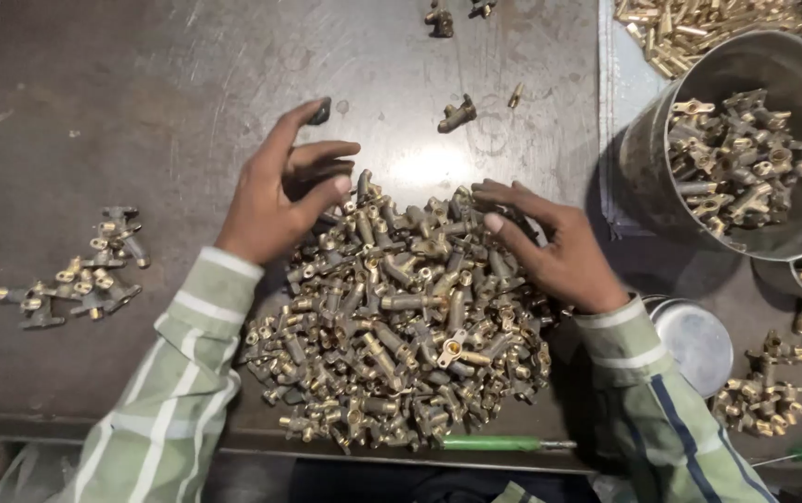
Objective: Cleaning and finishing small metal valve components using a scraping tool at a workbench.
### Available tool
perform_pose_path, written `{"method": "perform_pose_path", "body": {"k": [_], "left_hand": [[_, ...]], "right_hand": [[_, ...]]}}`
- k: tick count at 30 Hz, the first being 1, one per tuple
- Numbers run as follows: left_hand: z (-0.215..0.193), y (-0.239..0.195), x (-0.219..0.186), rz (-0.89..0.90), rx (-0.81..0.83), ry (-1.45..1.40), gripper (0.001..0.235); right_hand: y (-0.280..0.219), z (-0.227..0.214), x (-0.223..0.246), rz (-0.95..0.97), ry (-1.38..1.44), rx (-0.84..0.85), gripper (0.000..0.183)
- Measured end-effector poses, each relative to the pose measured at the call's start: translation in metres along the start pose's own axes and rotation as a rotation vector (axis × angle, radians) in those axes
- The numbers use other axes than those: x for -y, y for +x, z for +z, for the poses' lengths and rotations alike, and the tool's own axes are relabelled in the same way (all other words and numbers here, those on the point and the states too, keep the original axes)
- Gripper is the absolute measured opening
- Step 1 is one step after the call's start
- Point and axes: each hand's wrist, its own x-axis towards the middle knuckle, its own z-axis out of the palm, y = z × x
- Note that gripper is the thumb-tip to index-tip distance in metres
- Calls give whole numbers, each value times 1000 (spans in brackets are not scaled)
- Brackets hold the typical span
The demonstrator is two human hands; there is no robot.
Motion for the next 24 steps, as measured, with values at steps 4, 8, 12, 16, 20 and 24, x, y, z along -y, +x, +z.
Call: {"method": "perform_pose_path", "body": {"k": [4,8,12,16,20,24], "left_hand": [[16,44,-7,103,30,197,76],[53,88,-27,-21,83,232,80],[89,126,-10,-32,82,359,87],[102,142,-1,99,82,541,86],[92,120,-24,131,98,370,78],[55,41,-88,231,138,286,78]], "right_hand": [[5,-18,6,230,259,-223,29],[4,-27,-5,150,237,-386,20],[4,-29,-3,218,333,-433,20],[1,-32,6,291,240,-425,22],[-8,-37,14,273,279,-423,23],[-19,-46,24,208,282,-409,22]]}}
